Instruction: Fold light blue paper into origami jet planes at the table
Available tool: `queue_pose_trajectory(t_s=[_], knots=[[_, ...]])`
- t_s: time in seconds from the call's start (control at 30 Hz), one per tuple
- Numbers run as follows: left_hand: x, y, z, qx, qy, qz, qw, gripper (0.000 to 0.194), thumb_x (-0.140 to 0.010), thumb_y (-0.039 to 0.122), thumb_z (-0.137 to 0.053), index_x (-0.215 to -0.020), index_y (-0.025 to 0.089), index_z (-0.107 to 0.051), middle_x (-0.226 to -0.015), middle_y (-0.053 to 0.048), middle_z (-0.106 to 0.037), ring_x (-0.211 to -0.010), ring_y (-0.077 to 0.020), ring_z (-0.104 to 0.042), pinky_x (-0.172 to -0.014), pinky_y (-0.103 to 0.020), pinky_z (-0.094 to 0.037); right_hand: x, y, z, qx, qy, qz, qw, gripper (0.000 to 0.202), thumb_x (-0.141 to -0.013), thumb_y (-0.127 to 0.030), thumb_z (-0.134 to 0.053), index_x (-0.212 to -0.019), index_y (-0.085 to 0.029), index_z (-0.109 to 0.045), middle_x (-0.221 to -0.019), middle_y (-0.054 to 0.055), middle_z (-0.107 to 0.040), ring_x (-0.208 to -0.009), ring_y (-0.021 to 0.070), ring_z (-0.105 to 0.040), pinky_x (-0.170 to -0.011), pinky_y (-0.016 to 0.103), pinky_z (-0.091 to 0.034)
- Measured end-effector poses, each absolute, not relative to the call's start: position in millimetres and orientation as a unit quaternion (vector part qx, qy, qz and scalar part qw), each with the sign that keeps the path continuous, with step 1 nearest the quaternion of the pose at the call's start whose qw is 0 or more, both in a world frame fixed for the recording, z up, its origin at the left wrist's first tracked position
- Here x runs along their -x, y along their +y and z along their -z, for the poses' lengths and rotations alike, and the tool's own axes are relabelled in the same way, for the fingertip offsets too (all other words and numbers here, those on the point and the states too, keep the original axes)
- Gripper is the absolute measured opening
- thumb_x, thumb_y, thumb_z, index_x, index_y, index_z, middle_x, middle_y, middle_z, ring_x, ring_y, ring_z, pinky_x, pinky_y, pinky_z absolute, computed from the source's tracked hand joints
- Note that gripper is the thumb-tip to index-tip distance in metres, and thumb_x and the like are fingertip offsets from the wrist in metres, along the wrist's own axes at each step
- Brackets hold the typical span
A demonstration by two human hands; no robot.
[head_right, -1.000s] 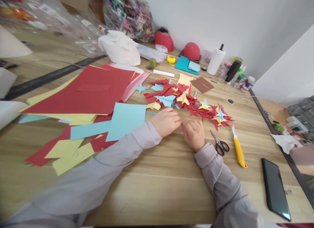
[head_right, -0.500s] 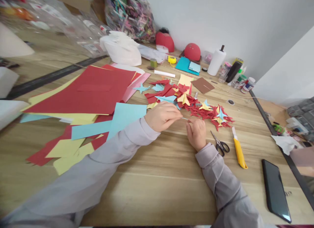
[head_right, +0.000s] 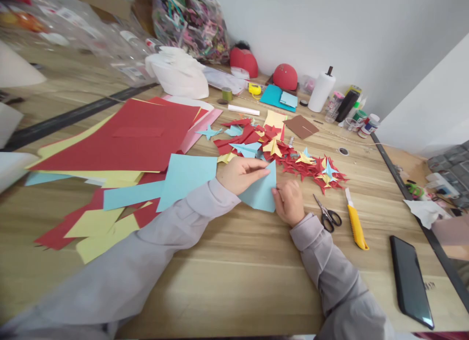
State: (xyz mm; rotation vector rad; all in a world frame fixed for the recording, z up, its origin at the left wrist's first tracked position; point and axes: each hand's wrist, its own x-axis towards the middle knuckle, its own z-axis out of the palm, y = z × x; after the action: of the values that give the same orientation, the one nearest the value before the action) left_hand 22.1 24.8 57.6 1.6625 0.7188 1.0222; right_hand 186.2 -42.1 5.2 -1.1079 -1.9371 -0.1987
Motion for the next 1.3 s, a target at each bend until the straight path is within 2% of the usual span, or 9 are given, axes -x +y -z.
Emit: queue_pose_trajectory(t_s=[0.23,0.43,0.6,0.73,0.8,0.9,0.97,1.1,1.3], knots=[[-21.5,34.2,-44.7,-0.657,0.329,-0.395,0.551,0.041,-0.051,0.021,-0.078,-0.090,0.011,-0.071,-0.087,-0.009,-0.072,-0.083,-0.0242,-0.067,-0.082,-0.040,-0.054,-185.5,-42.1,-1.7,0.477,-0.751,0.081,0.449,0.009,-0.088,-0.017,-0.047,-0.080,-0.021,-0.051,-0.067,0.003,-0.055,-0.065,0.0162,-0.052,-0.060,0.030,-0.043],[-19.1,36.9,-44.8,-0.681,0.349,-0.360,0.534,0.023,-0.059,0.017,-0.071,-0.082,0.012,-0.072,-0.080,-0.007,-0.073,-0.077,-0.0219,-0.068,-0.078,-0.037,-0.055,-185.3,-41.2,0.6,0.503,-0.731,0.100,0.450,0.008,-0.088,-0.019,-0.047,-0.081,-0.020,-0.051,-0.067,0.002,-0.057,-0.061,0.0150,-0.053,-0.055,0.027,-0.042],[-18.7,34.7,-52.3,-0.716,0.425,-0.394,0.389,0.018,-0.068,0.012,-0.062,-0.084,0.014,-0.071,-0.085,-0.006,-0.072,-0.077,-0.0184,-0.067,-0.077,-0.033,-0.054,-186.2,-39.2,2.2,0.543,-0.688,0.102,0.471,0.008,-0.088,-0.021,-0.047,-0.081,-0.020,-0.050,-0.065,0.000,-0.055,-0.057,0.0136,-0.054,-0.052,0.026,-0.040],[-20.0,27.7,-56.8,-0.760,0.425,-0.407,0.276,0.007,-0.070,0.014,-0.062,-0.071,0.016,-0.069,-0.078,-0.003,-0.069,-0.071,-0.0161,-0.063,-0.073,-0.030,-0.052,-188.2,-37.6,3.2,0.574,-0.643,0.097,0.497,0.010,-0.089,-0.022,-0.046,-0.080,-0.020,-0.049,-0.066,0.000,-0.055,-0.057,0.0135,-0.054,-0.054,0.026,-0.040],[-23.3,22.3,-56.5,-0.787,0.379,-0.393,0.287,0.005,-0.070,0.020,-0.065,-0.072,0.016,-0.068,-0.076,-0.003,-0.068,-0.069,-0.0151,-0.062,-0.070,-0.029,-0.052,-188.8,-37.8,2.8,0.569,-0.654,0.106,0.488,0.010,-0.089,-0.022,-0.046,-0.080,-0.020,-0.050,-0.068,0.001,-0.056,-0.060,0.0148,-0.054,-0.056,0.027,-0.041],[-30.2,14.7,-53.9,-0.806,0.329,-0.383,0.308,0.036,-0.062,0.030,-0.075,-0.093,0.013,-0.066,-0.094,-0.010,-0.067,-0.078,-0.0186,-0.063,-0.071,-0.030,-0.053,-188.3,-39.2,0.5,0.519,-0.717,0.121,0.449,0.008,-0.087,-0.021,-0.047,-0.083,-0.020,-0.054,-0.071,0.004,-0.059,-0.067,0.0173,-0.055,-0.063,0.031,-0.043],[-33.6,11.8,-51.7,-0.814,0.310,-0.368,0.325,0.044,-0.062,0.032,-0.076,-0.099,0.013,-0.065,-0.099,-0.011,-0.067,-0.083,-0.0210,-0.063,-0.075,-0.033,-0.052,-187.2,-40.2,-1.6,0.487,-0.755,0.109,0.425,0.010,-0.087,-0.019,-0.046,-0.089,-0.020,-0.056,-0.076,0.005,-0.062,-0.073,0.0189,-0.057,-0.068,0.033,-0.043],[-33.8,14.9,-48.5,-0.799,0.302,-0.348,0.386,0.023,-0.076,0.024,-0.059,-0.095,0.015,-0.068,-0.092,-0.007,-0.070,-0.085,-0.0222,-0.065,-0.080,-0.034,-0.050,-185.6,-41.4,-5.5,0.474,-0.769,0.092,0.420,0.015,-0.087,-0.017,-0.046,-0.094,-0.020,-0.059,-0.078,0.006,-0.064,-0.076,0.0200,-0.058,-0.071,0.036,-0.043],[-23.6,33.6,-46.8,-0.722,0.330,-0.370,0.482,0.025,-0.073,0.019,-0.052,-0.090,0.014,-0.071,-0.081,-0.004,-0.071,-0.078,-0.0201,-0.065,-0.076,-0.032,-0.050,-184.5,-45.1,-6.6,0.475,-0.737,0.076,0.475,0.012,-0.088,-0.017,-0.045,-0.085,-0.022,-0.055,-0.076,0.004,-0.063,-0.074,0.0185,-0.058,-0.073,0.036,-0.045]])
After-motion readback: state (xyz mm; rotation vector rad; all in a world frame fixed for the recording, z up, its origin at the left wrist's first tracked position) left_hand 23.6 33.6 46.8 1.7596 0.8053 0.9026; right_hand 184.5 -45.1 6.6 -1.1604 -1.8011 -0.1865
